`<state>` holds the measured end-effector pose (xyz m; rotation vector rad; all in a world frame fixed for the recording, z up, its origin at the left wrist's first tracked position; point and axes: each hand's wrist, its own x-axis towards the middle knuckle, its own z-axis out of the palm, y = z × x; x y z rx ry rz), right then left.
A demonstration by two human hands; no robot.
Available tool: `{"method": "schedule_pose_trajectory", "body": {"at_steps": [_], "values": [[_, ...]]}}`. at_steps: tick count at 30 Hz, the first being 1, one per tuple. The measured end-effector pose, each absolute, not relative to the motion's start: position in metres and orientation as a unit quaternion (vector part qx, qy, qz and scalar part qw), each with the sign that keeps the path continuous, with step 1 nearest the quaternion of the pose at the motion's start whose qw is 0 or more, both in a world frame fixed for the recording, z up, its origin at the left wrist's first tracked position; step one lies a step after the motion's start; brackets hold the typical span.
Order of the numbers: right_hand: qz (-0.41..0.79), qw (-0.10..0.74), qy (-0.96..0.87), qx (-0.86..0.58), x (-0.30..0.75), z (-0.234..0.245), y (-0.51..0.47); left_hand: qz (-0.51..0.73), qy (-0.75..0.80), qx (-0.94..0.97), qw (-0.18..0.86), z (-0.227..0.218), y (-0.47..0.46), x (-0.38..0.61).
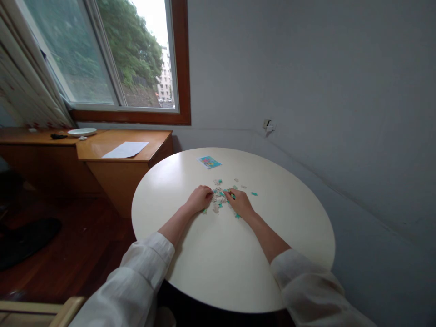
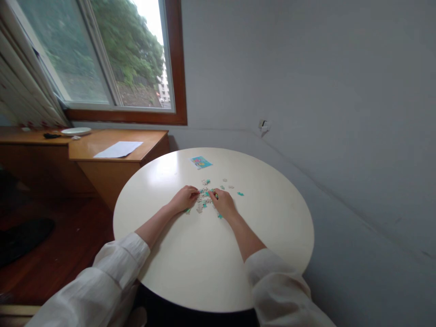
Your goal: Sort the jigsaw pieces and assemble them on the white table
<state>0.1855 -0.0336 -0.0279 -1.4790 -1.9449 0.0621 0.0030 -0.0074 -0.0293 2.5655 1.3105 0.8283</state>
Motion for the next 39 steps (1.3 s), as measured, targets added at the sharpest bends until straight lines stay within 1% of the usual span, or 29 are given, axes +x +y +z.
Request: {"method": "schedule_pose_trajectory", "body": {"at_steps": [4, 8, 11, 15, 18, 24, 27, 31, 39], "values": [[0.007, 0.353, -0.743, -0.568, 0.188, -0.030, -0.030, 0.272, 0.433, 0.852, 0.107, -0.024, -0.013, 0.004], [-0.004, 0.381, -0.768, -0.515, 0.190, -0.034, -0.026, 0.287, 0.426, 0.842, 0.167, -0.022, -0.019, 0.007], [0.017, 0.370, -0.789, -0.489, 0.191, -0.037, -0.025, 0.307, 0.416, 0.835, 0.187, -0.024, -0.021, 0.010], [0.045, 0.328, -0.811, -0.481, 0.190, -0.039, -0.025, 0.336, 0.425, 0.818, 0.190, -0.026, -0.021, 0.011], [0.043, 0.321, -0.804, -0.498, 0.190, -0.039, -0.025, 0.352, 0.442, 0.803, 0.188, -0.026, -0.021, 0.012], [0.039, 0.355, -0.788, -0.502, 0.188, -0.035, -0.027, 0.382, 0.459, 0.778, 0.195, -0.021, -0.024, 0.012], [0.066, 0.375, -0.783, -0.492, 0.187, -0.032, -0.030, 0.394, 0.460, 0.767, 0.212, -0.020, -0.026, 0.013], [0.098, 0.376, -0.787, -0.479, 0.186, -0.030, -0.033, 0.391, 0.446, 0.768, 0.242, -0.020, -0.028, 0.014], [0.097, 0.380, -0.775, -0.495, 0.185, -0.027, -0.036, 0.395, 0.459, 0.770, 0.199, -0.020, -0.025, 0.013]]}}
